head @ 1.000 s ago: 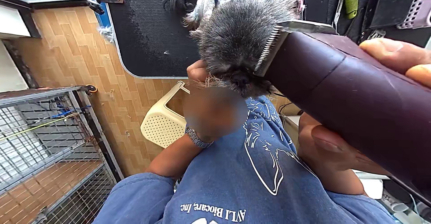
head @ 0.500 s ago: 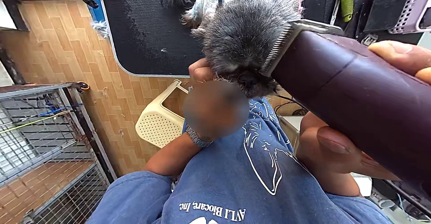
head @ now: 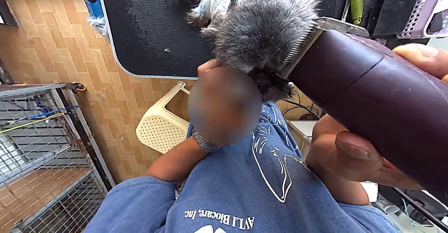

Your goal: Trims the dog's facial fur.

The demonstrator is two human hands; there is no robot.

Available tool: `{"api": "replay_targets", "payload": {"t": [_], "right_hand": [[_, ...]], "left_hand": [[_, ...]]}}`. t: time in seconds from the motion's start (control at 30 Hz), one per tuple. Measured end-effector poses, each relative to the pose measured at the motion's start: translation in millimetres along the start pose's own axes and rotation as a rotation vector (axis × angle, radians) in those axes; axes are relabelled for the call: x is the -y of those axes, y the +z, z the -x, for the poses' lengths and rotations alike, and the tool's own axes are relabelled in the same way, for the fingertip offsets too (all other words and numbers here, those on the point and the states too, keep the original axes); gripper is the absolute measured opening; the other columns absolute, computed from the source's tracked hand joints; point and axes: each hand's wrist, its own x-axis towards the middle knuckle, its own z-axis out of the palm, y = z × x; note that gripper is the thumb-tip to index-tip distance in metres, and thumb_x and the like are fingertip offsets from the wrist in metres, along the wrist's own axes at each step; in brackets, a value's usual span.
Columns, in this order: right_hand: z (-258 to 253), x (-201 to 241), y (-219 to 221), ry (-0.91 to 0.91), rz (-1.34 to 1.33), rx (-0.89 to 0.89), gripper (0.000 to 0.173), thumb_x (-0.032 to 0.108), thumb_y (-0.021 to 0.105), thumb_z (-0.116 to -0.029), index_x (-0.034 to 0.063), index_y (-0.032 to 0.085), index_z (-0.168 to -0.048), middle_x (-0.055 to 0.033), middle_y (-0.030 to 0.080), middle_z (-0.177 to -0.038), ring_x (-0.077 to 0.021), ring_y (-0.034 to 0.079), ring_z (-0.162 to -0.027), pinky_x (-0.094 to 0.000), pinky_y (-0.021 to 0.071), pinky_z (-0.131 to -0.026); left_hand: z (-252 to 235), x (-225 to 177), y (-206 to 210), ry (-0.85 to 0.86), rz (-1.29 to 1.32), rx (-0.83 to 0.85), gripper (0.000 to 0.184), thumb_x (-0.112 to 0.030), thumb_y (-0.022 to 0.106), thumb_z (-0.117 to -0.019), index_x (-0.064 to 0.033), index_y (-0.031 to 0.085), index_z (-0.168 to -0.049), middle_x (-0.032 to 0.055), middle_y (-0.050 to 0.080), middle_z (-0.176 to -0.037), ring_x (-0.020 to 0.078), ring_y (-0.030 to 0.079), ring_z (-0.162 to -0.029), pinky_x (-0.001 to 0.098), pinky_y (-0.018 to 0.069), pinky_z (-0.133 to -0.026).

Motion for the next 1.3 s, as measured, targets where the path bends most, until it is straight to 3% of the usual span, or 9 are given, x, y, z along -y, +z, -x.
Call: {"api": "replay_targets", "payload": {"t": [0.13, 0.27, 0.43, 0.5, 0.57, 0.73, 0.83, 1.0, 1.3], "right_hand": [[14.9, 0.3, -17.4, 0.013, 0.079, 0.1, 0.046, 0.03, 0.074, -0.0945, 0.0104, 0.054, -0.132, -0.0042, 0.061, -0.135, -0.0253, 0.056, -0.132, -0.0417, 0.05, -0.109], [8.4, -1.3, -12.1, 0.042, -0.017, -0.011, 0.052, 0.028, 0.087, -0.082, 0.0077, 0.056, -0.119, -0.0098, 0.067, -0.121, -0.0319, 0.064, -0.12, -0.0471, 0.0562, -0.102], [-3.1, 2.8, 2.1, 0.014, -0.003, -0.027, 0.047, 0.03, 0.083, -0.0848, 0.0049, 0.056, -0.114, -0.0094, 0.067, -0.115, -0.0299, 0.067, -0.115, -0.0452, 0.0578, -0.1], [6.5, 1.9, -12.5, -0.012, 0.041, 0.04, 0.048, 0.03, 0.08, -0.0893, 0.0062, 0.055, -0.123, -0.0091, 0.065, -0.125, -0.0304, 0.062, -0.123, -0.0466, 0.0548, -0.104], [16.9, 2.8, -21.8, -0.006, 0.102, 0.112, 0.047, 0.029, 0.074, -0.0945, 0.0122, 0.054, -0.133, -0.0031, 0.061, -0.135, -0.0244, 0.057, -0.132, -0.0414, 0.0503, -0.108], [12.1, 0.5, -16.9, -0.077, 0.071, 0.038, 0.047, 0.024, 0.082, -0.0869, 0.008, 0.056, -0.122, -0.0107, 0.066, -0.123, -0.0344, 0.063, -0.121, -0.0497, 0.0561, -0.101], [9.5, -1.1, -12.1, -0.05, 0.019, 0.05, 0.051, 0.024, 0.085, -0.0834, 0.0077, 0.057, -0.122, -0.0107, 0.066, -0.123, -0.0334, 0.063, -0.122, -0.0475, 0.0556, -0.102], [1.9, 10.4, -9.2, -0.067, 0.106, 0.098, 0.042, 0.025, 0.079, -0.0893, 0.0045, 0.06, -0.12, -0.0111, 0.069, -0.12, -0.0331, 0.065, -0.121, -0.0473, 0.0577, -0.1], [1.5, 6.7, -0.7, -0.06, 0.06, 0.088, 0.041, 0.019, 0.081, -0.0866, 0.0049, 0.059, -0.118, -0.0109, 0.069, -0.121, -0.0331, 0.063, -0.123, -0.0466, 0.0571, -0.102]], "left_hand": [[-0.4, 0.2, -0.4, 0.001, 0.0, 0.012, 0.015, -0.022, 0.063, -0.0994, -0.0093, 0.07, -0.097, 0.0024, 0.059, -0.117, 0.0133, 0.049, -0.125, 0.0311, 0.04, -0.107], [-0.2, -1.1, 0.9, -0.002, -0.007, 0.005, 0.013, -0.018, 0.063, -0.098, -0.0074, 0.07, -0.095, 0.0047, 0.059, -0.116, 0.0142, 0.05, -0.123, 0.0305, 0.0415, -0.105], [-1.2, -2.6, 3.1, -0.01, -0.003, -0.001, 0.011, -0.015, 0.064, -0.097, -0.0068, 0.071, -0.094, 0.0044, 0.06, -0.114, 0.0136, 0.051, -0.121, 0.0307, 0.0412, -0.104], [-1.9, -1.4, 3.2, -0.006, -0.002, -0.005, 0.012, -0.015, 0.064, -0.0966, -0.0066, 0.072, -0.096, 0.0044, 0.061, -0.112, 0.0141, 0.051, -0.12, 0.031, 0.041, -0.104], [-2.2, -1.9, 2.5, -0.016, -0.008, 0.001, 0.012, -0.016, 0.064, -0.0974, -0.0075, 0.072, -0.098, 0.0033, 0.061, -0.112, 0.0137, 0.051, -0.121, 0.0309, 0.0403, -0.105], [-1.8, -0.1, 4.5, -0.009, -0.002, 0.004, 0.012, -0.013, 0.064, -0.0959, -0.0052, 0.072, -0.096, 0.0062, 0.062, -0.112, 0.0164, 0.051, -0.121, 0.0323, 0.0404, -0.105], [-2.0, 0.5, 5.4, -0.003, 0.012, 0.012, 0.012, -0.013, 0.064, -0.096, -0.0045, 0.073, -0.095, 0.0064, 0.062, -0.114, 0.0164, 0.05, -0.122, 0.0322, 0.0394, -0.106], [-2.5, 1.0, 6.4, -0.008, 0.019, 0.017, 0.013, -0.013, 0.064, -0.0958, -0.0037, 0.071, -0.091, 0.0086, 0.061, -0.111, 0.018, 0.051, -0.12, 0.0331, 0.0403, -0.104], [-5.0, -0.7, 7.8, -0.027, 0.022, 0.022, 0.012, -0.012, 0.064, -0.0952, -0.0036, 0.072, -0.092, 0.0094, 0.061, -0.112, 0.0194, 0.05, -0.122, 0.0342, 0.0405, -0.105]]}}
